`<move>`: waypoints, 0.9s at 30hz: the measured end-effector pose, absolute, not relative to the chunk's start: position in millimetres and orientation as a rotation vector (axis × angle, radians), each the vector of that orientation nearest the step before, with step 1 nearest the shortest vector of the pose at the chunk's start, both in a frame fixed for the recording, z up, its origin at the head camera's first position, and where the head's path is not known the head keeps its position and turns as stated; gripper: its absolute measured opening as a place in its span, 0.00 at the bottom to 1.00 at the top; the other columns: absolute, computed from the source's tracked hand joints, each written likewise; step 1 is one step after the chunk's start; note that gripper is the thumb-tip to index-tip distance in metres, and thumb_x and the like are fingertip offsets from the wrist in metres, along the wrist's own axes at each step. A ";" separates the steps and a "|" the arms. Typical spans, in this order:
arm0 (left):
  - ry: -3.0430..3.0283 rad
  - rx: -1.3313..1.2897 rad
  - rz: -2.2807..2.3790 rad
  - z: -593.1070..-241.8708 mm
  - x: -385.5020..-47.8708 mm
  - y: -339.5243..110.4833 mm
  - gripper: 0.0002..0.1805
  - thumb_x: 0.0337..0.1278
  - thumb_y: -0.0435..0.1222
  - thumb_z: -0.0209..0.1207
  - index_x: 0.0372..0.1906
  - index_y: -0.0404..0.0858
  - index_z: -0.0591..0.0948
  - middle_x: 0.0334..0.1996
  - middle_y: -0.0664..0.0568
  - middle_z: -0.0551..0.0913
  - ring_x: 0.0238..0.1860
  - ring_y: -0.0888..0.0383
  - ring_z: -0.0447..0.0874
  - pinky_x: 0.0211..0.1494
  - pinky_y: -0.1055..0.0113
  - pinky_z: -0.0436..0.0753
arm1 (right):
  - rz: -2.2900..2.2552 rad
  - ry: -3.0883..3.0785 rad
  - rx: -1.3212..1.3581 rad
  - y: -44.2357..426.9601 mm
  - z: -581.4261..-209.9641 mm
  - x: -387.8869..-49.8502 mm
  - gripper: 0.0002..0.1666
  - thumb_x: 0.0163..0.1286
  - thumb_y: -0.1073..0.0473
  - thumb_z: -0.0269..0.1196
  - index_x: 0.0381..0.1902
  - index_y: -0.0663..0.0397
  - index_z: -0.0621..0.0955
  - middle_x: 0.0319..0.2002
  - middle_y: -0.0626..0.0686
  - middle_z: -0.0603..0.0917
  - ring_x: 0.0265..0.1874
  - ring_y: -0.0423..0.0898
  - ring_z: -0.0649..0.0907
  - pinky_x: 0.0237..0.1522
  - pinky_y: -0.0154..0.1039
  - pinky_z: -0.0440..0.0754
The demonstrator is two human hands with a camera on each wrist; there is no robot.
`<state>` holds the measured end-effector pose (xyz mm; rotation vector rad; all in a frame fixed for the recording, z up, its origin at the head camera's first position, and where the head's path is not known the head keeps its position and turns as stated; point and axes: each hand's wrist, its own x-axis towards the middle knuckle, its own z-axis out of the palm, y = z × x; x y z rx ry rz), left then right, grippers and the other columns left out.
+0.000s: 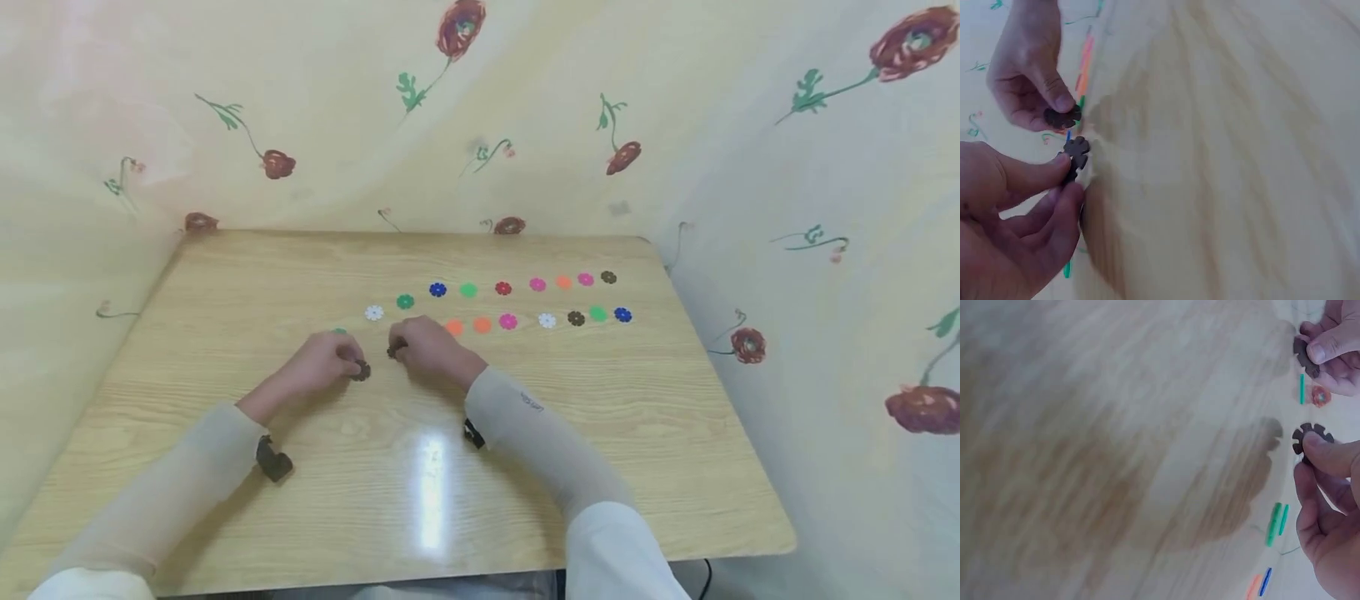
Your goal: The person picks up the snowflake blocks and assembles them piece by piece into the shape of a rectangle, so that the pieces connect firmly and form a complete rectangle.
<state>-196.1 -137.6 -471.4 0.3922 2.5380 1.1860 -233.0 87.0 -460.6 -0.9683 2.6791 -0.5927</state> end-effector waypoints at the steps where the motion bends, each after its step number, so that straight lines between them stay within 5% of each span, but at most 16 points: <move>1: 2.470 0.338 1.274 -469.1 -196.0 -137.2 0.04 0.60 0.26 0.66 0.40 0.31 0.85 0.32 0.45 0.84 0.30 0.56 0.82 0.34 0.65 0.84 | -0.649 2.665 -0.968 87.8 -460.0 -233.2 0.06 0.70 0.64 0.66 0.43 0.51 0.86 0.40 0.47 0.87 0.43 0.43 0.83 0.49 0.38 0.82; 9: 2.025 -0.063 1.724 -458.0 -197.2 -121.8 0.13 0.63 0.25 0.62 0.51 0.23 0.81 0.41 0.37 0.86 0.31 0.57 0.84 0.35 0.70 0.86 | -1.013 2.661 -0.927 102.0 -454.1 -227.0 0.08 0.67 0.66 0.69 0.43 0.52 0.89 0.40 0.47 0.89 0.41 0.40 0.86 0.46 0.33 0.84; 27: 1.878 -0.134 1.888 -449.3 -193.6 -100.6 0.13 0.63 0.22 0.61 0.51 0.19 0.80 0.38 0.37 0.86 0.28 0.58 0.84 0.34 0.71 0.87 | -1.197 2.673 -1.188 115.4 -455.5 -216.9 0.09 0.61 0.71 0.72 0.39 0.56 0.90 0.35 0.51 0.90 0.33 0.41 0.86 0.36 0.30 0.84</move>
